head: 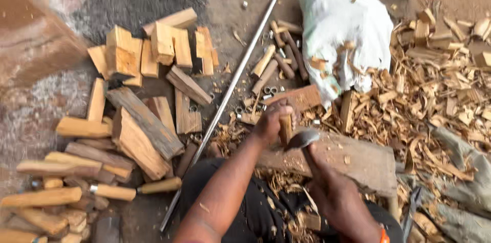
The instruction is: The person sits on the ground and uses a hammer to repeatedly strike a small wooden piece held against a larger wooden block, shaping the wood. The person occasionally pauses to inspect the piece before resuming the hammering.
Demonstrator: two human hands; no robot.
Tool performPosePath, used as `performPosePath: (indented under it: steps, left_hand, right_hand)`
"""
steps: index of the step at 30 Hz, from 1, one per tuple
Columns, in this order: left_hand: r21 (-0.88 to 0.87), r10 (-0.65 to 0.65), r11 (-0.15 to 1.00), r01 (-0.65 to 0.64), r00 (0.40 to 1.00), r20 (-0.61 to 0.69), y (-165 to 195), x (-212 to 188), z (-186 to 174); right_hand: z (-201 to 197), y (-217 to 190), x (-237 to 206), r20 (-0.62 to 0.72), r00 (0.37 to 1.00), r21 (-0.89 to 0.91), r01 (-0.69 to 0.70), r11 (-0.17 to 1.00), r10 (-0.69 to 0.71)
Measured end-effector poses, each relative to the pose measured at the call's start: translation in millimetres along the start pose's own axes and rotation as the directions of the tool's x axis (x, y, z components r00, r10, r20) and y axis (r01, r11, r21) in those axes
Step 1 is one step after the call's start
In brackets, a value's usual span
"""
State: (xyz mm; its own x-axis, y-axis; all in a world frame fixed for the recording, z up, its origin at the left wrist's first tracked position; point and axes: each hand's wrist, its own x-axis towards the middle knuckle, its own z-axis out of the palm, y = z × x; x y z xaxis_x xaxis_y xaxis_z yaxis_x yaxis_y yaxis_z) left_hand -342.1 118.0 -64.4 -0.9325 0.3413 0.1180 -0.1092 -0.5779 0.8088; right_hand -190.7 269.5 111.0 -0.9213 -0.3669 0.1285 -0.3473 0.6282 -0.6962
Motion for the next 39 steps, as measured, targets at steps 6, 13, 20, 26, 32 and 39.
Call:
performPosePath:
  steps: [6, 13, 20, 26, 32, 39]
  left_hand:
    - [-0.120, -0.071, 0.991, 0.065, 0.996, -0.051, 3.5, 2.7, 17.6]
    - [-0.194, -0.013, 0.981, 0.019, 0.999, 0.033, 22.4, -8.7, 26.7]
    - [-0.186, -0.018, 0.982, 0.029, 0.998, 0.060, 18.2, -13.1, 25.5]
    - [-0.110, -0.029, 0.993, 0.033, 0.999, 0.037, 31.1, -21.8, 29.6]
    - [-0.225, -0.114, 0.971, 0.074, 0.979, -0.170, 8.5, -21.3, 20.3]
    - [-0.195, 0.046, 0.979, -0.065, 0.994, -0.100, -13.0, -29.6, 5.3]
  right_hand:
    - [-30.5, 9.7, -28.5, 0.143, 0.832, -0.201, -0.506, 0.839, 0.536]
    - [-0.6, 11.6, -21.4, -0.030, 0.985, -0.054, 0.166, 0.985, -0.167]
    - [8.6, 9.9, -38.9, 0.019, 0.942, -0.406, -0.299, 0.864, 0.335]
    - [23.6, 27.8, -59.1, 0.006, 0.964, -0.446, -0.235, 0.864, 0.266]
    - [26.2, 39.2, -93.3, 0.018, 0.992, -0.337, -0.108, 0.935, 0.122]
    - [14.9, 53.9, -97.9, 0.162, 0.978, 0.116, -0.149, 0.982, 0.129]
